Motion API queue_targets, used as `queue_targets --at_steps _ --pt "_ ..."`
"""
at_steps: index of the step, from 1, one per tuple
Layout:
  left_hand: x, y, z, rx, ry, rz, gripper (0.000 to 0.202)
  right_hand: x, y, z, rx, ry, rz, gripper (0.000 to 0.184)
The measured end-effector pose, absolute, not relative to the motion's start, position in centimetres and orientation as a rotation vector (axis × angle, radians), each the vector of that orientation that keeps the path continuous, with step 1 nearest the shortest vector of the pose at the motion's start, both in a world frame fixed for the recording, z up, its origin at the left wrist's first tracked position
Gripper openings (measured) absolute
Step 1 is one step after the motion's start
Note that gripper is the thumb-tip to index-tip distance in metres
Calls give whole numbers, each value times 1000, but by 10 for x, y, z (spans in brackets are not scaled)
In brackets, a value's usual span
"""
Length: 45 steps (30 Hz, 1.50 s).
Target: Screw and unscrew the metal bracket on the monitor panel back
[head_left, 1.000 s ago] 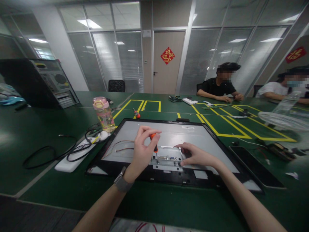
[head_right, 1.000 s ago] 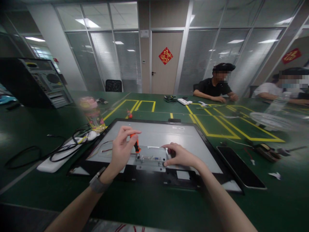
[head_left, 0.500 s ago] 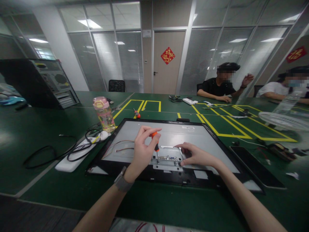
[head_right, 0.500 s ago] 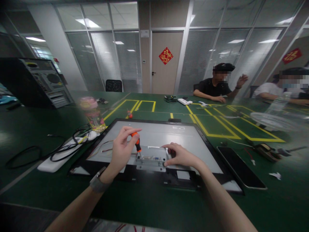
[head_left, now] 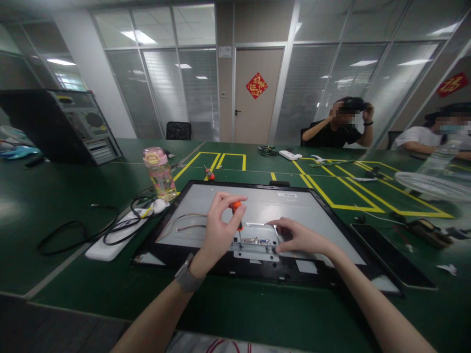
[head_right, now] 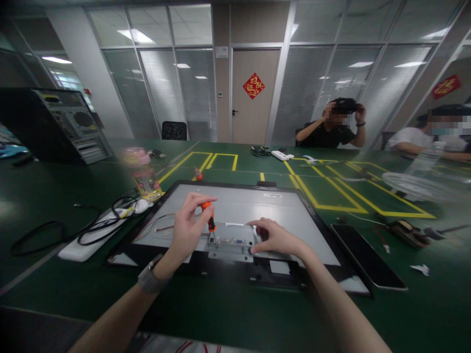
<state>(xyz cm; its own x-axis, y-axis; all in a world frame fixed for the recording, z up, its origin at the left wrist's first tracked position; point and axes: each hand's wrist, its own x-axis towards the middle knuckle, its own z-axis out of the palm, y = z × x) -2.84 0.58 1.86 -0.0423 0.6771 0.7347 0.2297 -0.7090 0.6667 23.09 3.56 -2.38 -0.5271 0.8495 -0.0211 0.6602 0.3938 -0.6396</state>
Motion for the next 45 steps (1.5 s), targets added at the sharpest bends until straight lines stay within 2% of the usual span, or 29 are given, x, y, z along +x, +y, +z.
queue_targets --at_steps 7,13,19,25,31,39,45 --pt "-29 5 21 1857 918 1745 26 231 35 -24 -1315 -2347 863 68" --pt "-27 6 19 1870 970 1866 7 232 35 -24 -1316 -2345 866 67" --pt "-28 4 19 1825 885 1759 30 231 36 -23 -1321 -2343 867 68" --pt "-26 5 17 1859 966 1841 12 232 37 -25 -1313 -2349 858 67" --pt "-29 3 18 1846 901 1756 32 232 37 -25 -1303 -2348 867 67" --pt "-27 4 17 1930 954 1841 15 232 36 -25 -1309 -2333 881 69" --pt "-28 1 20 1890 904 1800 26 231 36 -24 -1315 -2344 862 65"
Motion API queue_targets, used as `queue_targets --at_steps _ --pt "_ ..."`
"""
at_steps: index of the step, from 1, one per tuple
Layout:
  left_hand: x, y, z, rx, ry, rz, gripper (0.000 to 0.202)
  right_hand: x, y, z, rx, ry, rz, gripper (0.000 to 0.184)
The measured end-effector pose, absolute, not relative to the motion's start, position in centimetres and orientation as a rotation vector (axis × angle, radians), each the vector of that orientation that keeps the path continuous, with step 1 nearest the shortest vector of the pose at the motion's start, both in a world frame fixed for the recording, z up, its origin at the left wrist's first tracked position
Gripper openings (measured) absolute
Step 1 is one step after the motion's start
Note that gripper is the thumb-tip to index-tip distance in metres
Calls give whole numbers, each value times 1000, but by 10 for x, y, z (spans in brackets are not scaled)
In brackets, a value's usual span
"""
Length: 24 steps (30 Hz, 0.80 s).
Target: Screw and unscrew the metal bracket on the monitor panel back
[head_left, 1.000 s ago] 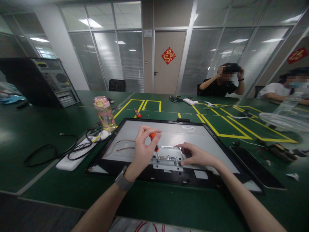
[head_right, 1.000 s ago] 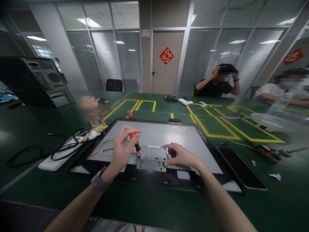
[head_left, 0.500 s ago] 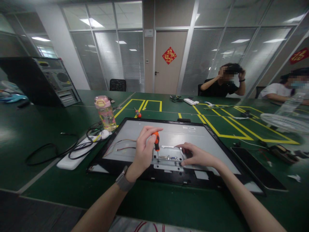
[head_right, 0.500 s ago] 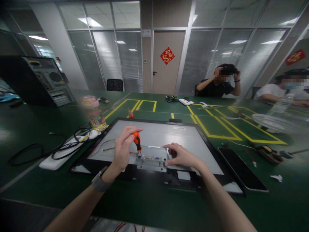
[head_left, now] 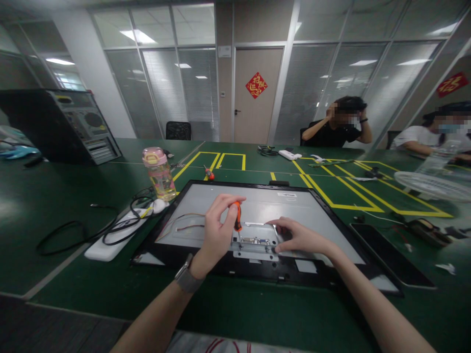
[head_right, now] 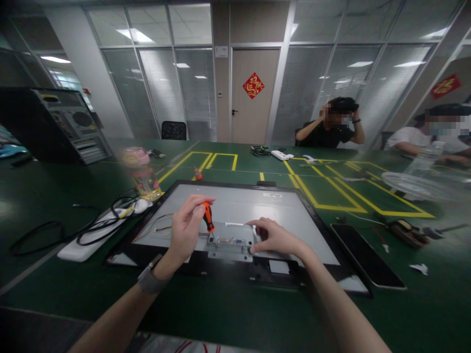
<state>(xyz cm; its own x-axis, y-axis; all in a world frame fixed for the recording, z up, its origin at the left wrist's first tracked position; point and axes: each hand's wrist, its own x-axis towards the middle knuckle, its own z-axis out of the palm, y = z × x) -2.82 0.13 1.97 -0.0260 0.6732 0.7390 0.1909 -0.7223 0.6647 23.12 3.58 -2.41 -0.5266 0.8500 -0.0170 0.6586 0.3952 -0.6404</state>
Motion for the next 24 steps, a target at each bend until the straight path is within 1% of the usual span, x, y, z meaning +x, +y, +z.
queue_targets --at_steps 6,10,14,18,24 --pt "-26 7 18 1902 958 1901 3 230 35 -23 -1315 -2347 854 65" --pt "-25 7 18 1884 965 1883 7 230 35 -23 -1320 -2343 855 68" --pt "-25 5 15 1752 916 1791 23 230 35 -23 -1325 -2337 867 68" --pt "-26 4 14 1702 909 1751 27 230 35 -23 -1323 -2329 879 68" --pt "-26 7 16 1866 939 1877 8 230 35 -23 -1323 -2333 870 67"
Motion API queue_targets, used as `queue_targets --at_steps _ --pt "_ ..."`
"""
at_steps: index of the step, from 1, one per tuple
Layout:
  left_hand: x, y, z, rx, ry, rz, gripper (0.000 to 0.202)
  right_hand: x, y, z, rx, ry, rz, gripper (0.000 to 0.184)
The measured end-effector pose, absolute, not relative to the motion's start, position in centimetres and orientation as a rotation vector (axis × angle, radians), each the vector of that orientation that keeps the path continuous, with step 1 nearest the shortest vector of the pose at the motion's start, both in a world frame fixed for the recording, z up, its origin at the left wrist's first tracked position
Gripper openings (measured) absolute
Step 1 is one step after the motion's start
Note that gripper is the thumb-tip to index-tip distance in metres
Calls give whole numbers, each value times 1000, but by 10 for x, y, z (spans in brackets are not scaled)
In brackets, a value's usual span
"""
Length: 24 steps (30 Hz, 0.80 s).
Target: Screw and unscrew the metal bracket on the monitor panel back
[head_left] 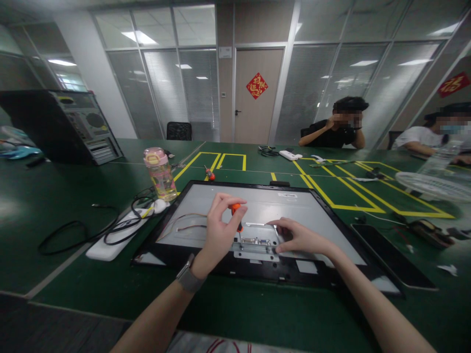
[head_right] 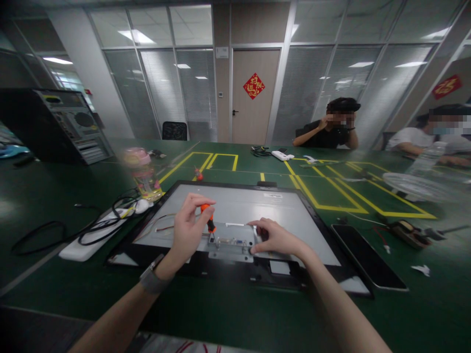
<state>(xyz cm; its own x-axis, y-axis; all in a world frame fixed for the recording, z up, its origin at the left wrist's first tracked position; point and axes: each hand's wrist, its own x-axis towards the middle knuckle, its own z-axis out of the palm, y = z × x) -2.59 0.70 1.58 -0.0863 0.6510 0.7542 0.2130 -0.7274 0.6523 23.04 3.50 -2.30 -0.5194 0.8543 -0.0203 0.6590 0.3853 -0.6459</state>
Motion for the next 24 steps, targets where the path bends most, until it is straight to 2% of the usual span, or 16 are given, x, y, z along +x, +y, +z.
queue_targets --at_steps 8,13,16,21,24 --pt "-27 6 15 1778 901 1672 23 231 36 -25 -1317 -2326 881 68" --pt "-27 2 16 1772 869 1663 29 231 36 -24 -1315 -2331 872 67" --pt "-26 2 14 1769 868 1655 27 231 36 -23 -1311 -2327 880 67" --pt "-25 6 13 1881 873 1783 12 231 36 -24 -1304 -2326 883 69" --pt "-25 6 15 1885 918 1826 11 231 37 -26 -1300 -2335 878 70"
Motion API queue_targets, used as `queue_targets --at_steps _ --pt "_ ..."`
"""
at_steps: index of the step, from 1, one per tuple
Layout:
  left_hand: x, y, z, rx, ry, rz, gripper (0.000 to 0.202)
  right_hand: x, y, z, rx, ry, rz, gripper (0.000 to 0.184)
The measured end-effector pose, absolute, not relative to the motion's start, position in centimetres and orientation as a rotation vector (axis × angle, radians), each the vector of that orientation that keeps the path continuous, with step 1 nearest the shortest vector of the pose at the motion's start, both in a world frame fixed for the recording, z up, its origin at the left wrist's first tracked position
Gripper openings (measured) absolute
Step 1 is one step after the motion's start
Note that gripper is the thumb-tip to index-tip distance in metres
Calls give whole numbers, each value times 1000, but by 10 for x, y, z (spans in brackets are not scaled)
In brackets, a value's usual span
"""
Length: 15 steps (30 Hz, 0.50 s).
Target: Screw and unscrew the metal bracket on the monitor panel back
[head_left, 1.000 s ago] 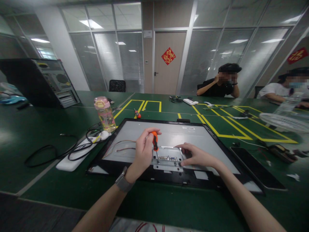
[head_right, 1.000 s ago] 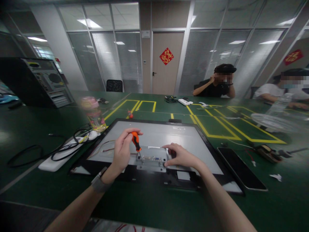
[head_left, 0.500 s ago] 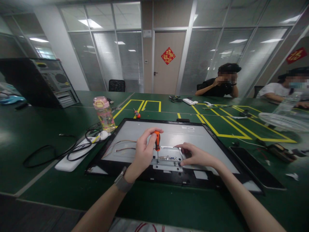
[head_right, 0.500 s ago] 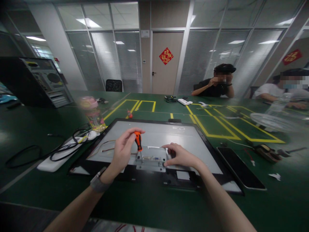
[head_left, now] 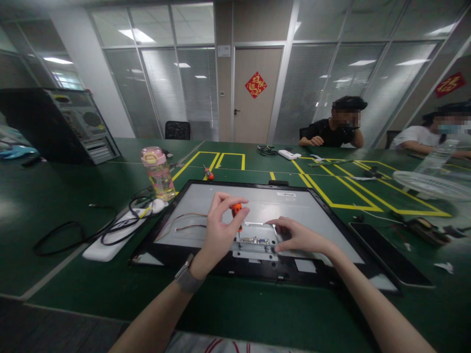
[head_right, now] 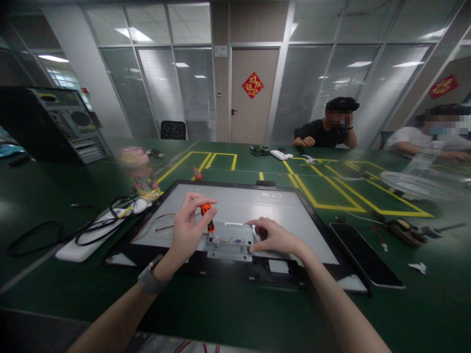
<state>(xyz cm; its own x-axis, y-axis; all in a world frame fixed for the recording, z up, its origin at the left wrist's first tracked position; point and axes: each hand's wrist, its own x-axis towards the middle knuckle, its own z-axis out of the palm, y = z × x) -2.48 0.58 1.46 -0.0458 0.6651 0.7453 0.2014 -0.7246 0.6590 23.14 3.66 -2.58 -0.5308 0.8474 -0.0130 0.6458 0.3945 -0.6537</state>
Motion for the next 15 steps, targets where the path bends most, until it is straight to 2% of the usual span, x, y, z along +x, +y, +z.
queue_targets --at_steps 5,12,15 --pt "-27 3 19 1852 869 1771 29 232 36 -26 -1300 -2334 876 70" --pt "-26 5 16 1875 919 1852 10 232 36 -25 -1303 -2344 864 67" --pt "-25 5 16 1834 931 1853 11 232 37 -25 -1297 -2342 865 68"
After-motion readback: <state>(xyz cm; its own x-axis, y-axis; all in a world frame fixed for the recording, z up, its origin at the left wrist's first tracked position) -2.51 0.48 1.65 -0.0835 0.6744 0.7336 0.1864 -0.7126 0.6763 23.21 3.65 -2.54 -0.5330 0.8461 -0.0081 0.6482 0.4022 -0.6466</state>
